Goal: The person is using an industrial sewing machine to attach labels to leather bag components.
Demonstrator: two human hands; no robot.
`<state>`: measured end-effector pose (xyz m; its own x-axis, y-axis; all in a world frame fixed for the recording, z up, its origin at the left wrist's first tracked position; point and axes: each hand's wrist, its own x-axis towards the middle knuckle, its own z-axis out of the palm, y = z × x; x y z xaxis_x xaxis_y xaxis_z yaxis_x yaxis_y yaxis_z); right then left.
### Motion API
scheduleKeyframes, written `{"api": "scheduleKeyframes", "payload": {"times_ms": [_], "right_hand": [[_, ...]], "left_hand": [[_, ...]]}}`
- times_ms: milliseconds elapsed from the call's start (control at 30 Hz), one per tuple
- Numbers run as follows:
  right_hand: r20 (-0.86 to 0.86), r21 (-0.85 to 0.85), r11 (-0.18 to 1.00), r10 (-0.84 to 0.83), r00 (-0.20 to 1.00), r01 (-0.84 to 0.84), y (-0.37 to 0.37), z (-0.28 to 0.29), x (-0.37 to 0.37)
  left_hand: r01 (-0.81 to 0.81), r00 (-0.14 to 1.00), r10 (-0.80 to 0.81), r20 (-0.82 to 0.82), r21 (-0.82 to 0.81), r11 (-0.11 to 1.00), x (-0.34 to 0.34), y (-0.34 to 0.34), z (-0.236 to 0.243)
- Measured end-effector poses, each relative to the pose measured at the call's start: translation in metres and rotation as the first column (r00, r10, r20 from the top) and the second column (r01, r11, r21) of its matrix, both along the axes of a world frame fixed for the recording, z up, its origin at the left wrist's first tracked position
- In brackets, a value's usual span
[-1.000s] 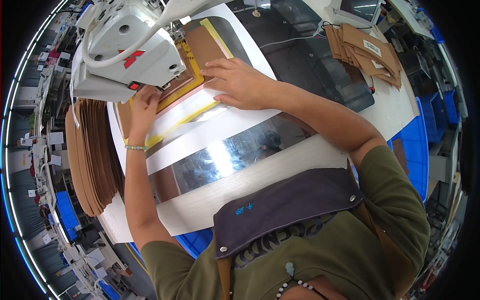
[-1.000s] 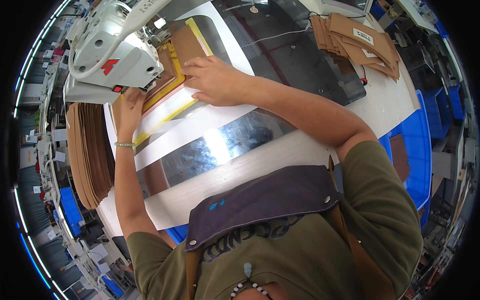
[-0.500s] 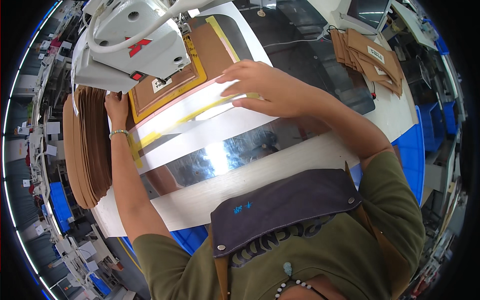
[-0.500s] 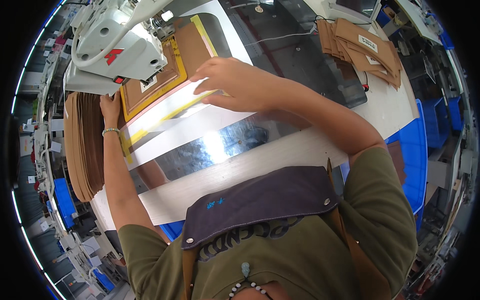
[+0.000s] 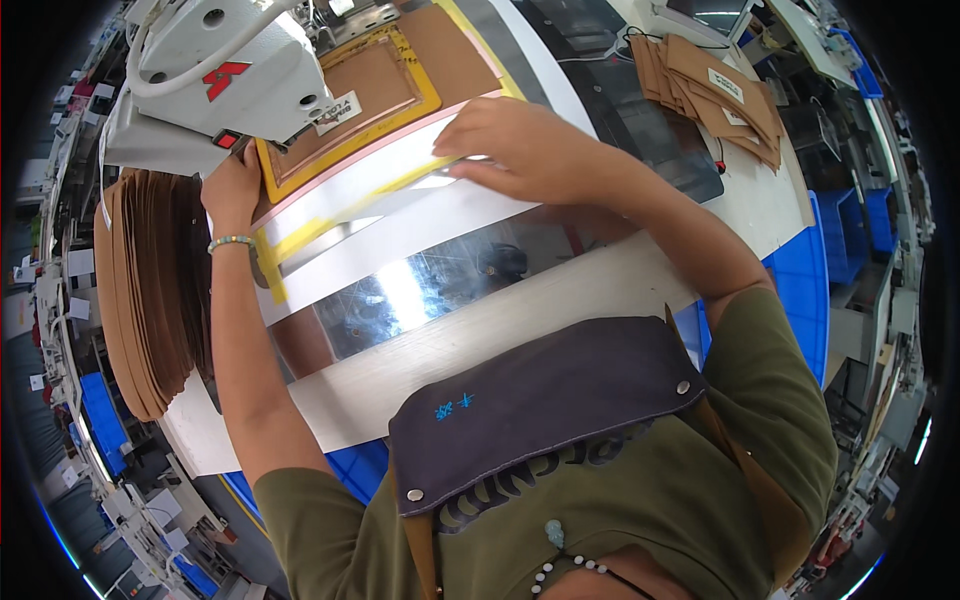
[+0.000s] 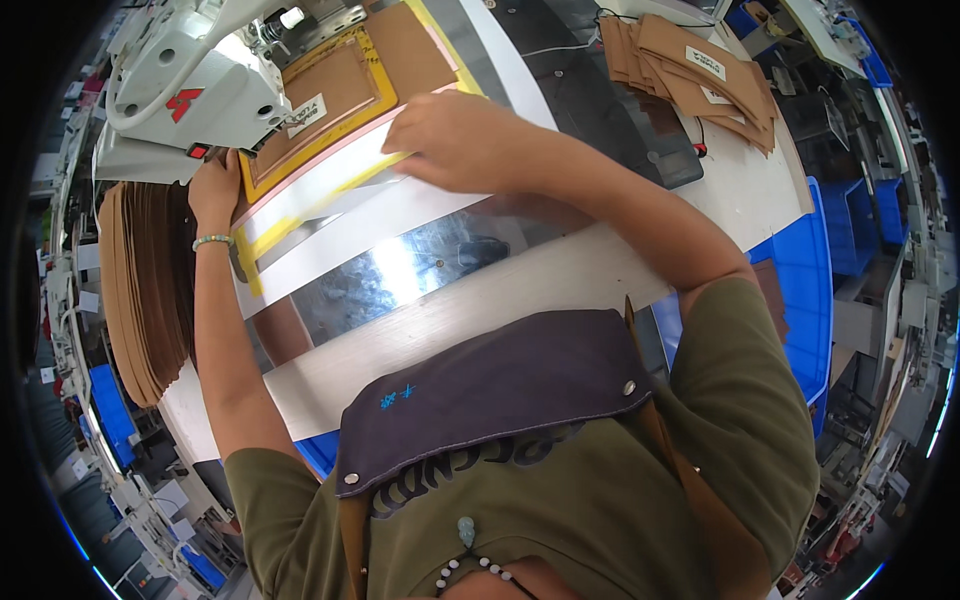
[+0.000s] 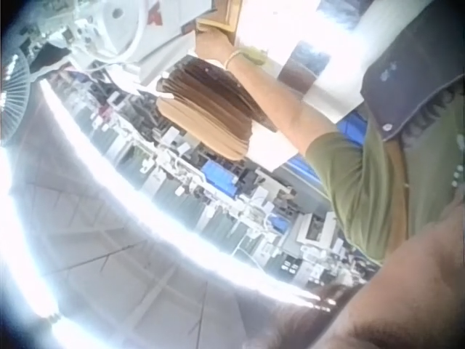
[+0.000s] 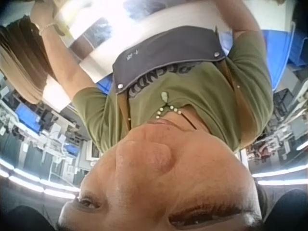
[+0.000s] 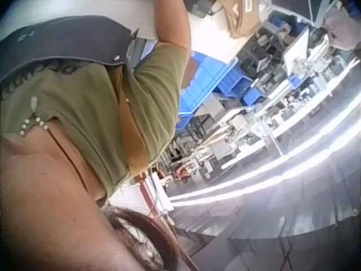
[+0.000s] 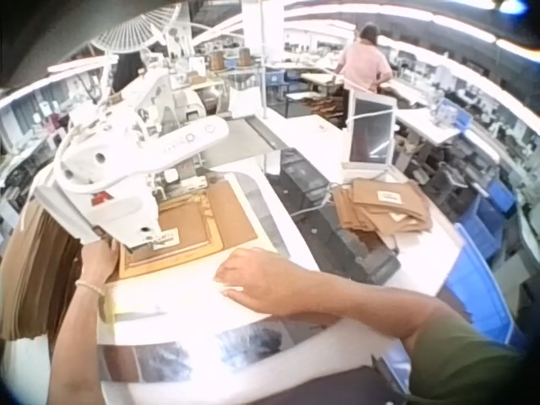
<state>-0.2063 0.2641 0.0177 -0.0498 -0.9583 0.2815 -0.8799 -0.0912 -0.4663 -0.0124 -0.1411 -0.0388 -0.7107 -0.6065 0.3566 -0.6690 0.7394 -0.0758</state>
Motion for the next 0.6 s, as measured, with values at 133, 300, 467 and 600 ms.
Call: {"api": "scheduleKeyframes", "payload": {"times_ms": [133, 300, 467, 600], "right_hand": [[-0.149, 0.015, 1.000, 0.011, 0.989, -0.008, -0.025, -0.009, 0.026], [-0.342, -0.037, 0.999, -0.023, 0.939, 0.011, -0.010, -0.028, 0.034], [-0.378, -0.153, 0.988, -0.069, 0.923, 0.011, 0.014, -0.035, 0.019], [-0.264, -0.122, 0.992, -0.042, 0.964, 0.010, 0.015, -0.037, 0.019]], "left_hand": [[0.001, 1.000, -0.001, 0.015, 0.005, 1.000, -0.012, 0.033, -0.002], [0.192, 0.942, -0.165, -0.292, 0.066, 0.979, -0.027, 0.055, -0.014], [0.334, 0.786, -0.210, -0.581, 0.114, 0.936, -0.039, 0.066, -0.019], [0.203, 0.890, -0.060, -0.452, 0.275, 0.940, -0.017, 0.068, -0.008]]}}
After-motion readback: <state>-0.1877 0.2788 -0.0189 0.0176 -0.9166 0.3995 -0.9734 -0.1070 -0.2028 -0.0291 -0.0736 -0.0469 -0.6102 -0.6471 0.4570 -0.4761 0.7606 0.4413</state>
